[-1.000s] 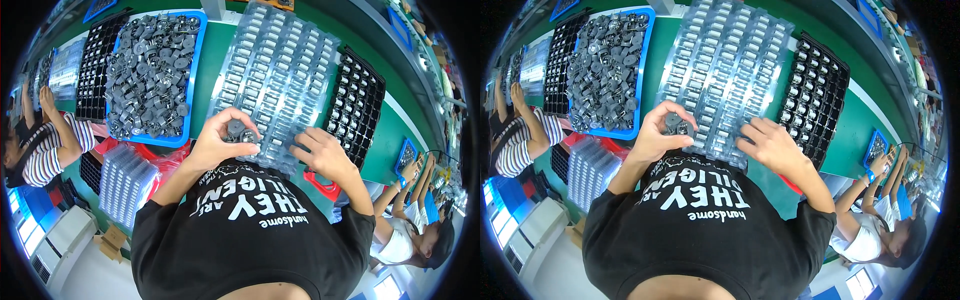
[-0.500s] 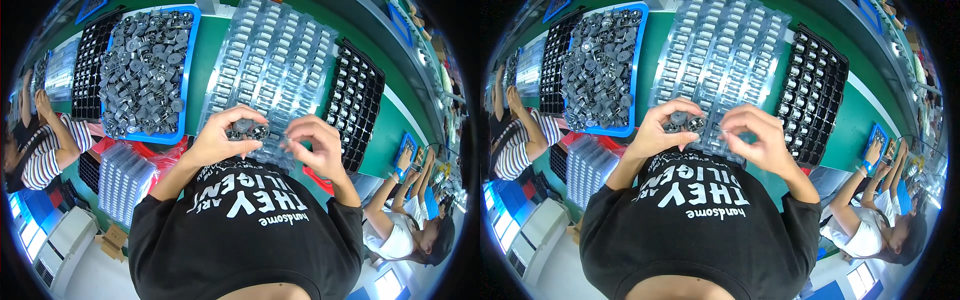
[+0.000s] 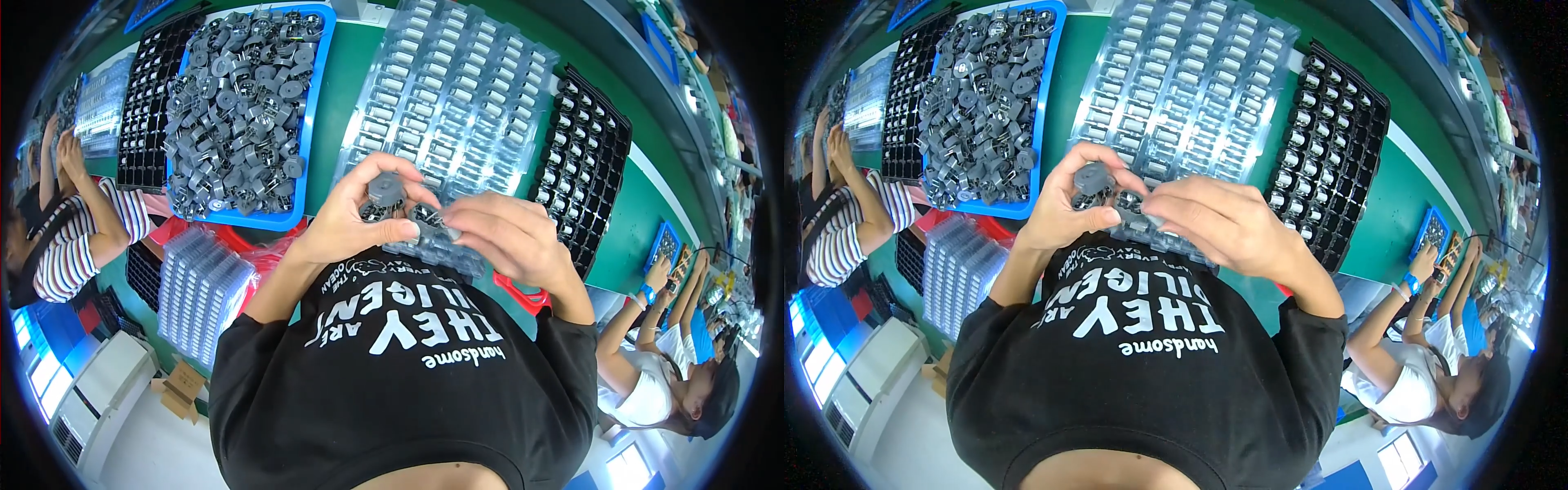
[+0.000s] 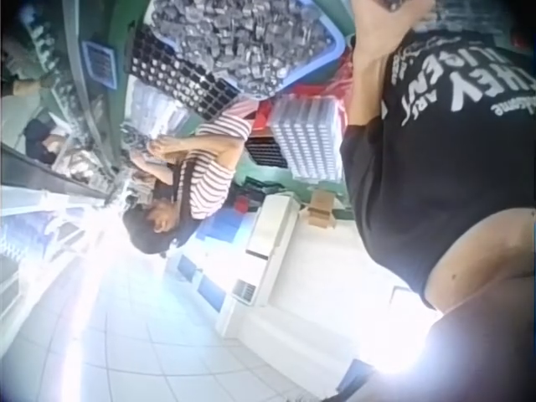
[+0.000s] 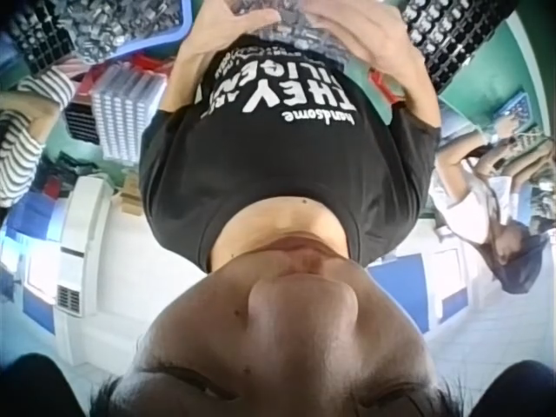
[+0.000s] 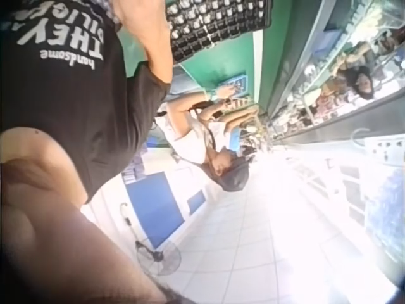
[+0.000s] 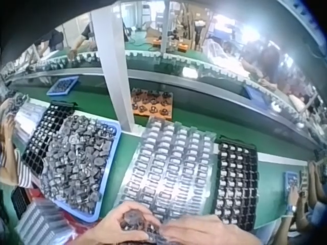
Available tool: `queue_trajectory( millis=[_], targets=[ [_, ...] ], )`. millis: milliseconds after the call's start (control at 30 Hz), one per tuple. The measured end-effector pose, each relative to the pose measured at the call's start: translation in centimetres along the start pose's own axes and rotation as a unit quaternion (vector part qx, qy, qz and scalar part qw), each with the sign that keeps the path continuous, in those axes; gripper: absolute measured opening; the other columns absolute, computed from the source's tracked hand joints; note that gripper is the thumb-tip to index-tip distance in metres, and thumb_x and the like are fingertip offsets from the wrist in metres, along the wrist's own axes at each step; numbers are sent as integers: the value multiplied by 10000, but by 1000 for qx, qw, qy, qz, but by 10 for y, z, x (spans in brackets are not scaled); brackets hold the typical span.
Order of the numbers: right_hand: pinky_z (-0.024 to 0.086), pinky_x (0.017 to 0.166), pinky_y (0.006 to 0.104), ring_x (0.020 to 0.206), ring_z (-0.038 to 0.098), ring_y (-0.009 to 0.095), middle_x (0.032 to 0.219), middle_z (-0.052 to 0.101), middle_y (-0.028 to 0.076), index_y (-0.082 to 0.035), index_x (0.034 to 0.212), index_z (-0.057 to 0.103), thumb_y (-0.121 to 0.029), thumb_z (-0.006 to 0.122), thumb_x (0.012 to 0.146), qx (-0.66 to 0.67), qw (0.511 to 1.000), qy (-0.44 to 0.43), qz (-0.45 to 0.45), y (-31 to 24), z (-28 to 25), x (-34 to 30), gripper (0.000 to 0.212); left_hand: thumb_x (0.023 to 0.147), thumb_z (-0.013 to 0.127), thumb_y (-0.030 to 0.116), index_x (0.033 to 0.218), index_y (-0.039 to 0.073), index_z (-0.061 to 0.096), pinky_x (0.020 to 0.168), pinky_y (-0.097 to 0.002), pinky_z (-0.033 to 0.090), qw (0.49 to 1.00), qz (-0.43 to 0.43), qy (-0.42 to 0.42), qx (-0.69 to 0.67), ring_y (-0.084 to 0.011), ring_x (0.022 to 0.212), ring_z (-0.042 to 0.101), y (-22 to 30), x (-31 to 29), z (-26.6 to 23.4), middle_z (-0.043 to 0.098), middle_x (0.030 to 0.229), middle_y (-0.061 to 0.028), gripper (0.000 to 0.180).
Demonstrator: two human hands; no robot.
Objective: The person sorts small electronic components by hand, placing them from a component bin into plastic trays on a factory assembly line.
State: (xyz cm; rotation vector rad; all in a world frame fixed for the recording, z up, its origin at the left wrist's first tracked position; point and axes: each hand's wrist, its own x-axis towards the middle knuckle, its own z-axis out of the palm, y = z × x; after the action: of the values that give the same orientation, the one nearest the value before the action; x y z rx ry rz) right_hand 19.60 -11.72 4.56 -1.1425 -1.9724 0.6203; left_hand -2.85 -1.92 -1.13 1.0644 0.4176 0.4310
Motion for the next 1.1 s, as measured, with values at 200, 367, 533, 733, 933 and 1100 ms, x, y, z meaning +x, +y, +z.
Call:
queue_trajectory(
  millis=[200,367,533,733,933,1100],
  targets=[
    [576,684,350,830,705,279,989,695,139,16,1034,690,-35,764,784,43,999,15,26,3,-4,1,266,798,833,152,1196,42,455,810,-344,565,996,18,26,-85,-250,1019,662,-3,0,2,681,1069,-211,560],
    [566,652,343,787,694,265,951,687,127,21,998,707,-34,788,746,-11,999,24,-18,2,2,5,271,797,831,134,1189,37,477,831,-289,506,1000,-1,3,-7,-164,964,648,-1,-3,4,699,1056,-157,538],
    [551,615,340,743,677,251,962,689,128,16,1023,707,-18,791,724,-17,998,31,-50,5,7,2,313,787,837,121,1179,43,495,788,-255,468,999,-27,3,-28,-105,896,617,4,-5,8,707,1048,-126,526],
    [539,585,327,710,666,245,971,693,132,12,1029,709,-19,795,714,-20,998,19,-65,8,8,-3,328,780,844,123,1164,48,507,758,-246,472,999,-23,0,-24,-90,869,613,1,-6,8,710,1046,-114,517],
    [537,594,328,722,666,247,967,687,121,13,1037,712,-39,803,719,-61,996,11,-61,3,7,-7,335,784,836,111,1156,47,509,787,-260,489,1000,-21,1,-3,-107,897,617,-3,-3,12,694,1090,-112,500],
    [566,730,320,861,703,251,982,707,133,13,999,727,3,760,785,16,984,140,107,0,25,-18,216,796,777,17,1139,48,518,811,-272,509,996,2,82,45,-123,953,605,-5,2,26,675,1108,-124,431]
  ],
)
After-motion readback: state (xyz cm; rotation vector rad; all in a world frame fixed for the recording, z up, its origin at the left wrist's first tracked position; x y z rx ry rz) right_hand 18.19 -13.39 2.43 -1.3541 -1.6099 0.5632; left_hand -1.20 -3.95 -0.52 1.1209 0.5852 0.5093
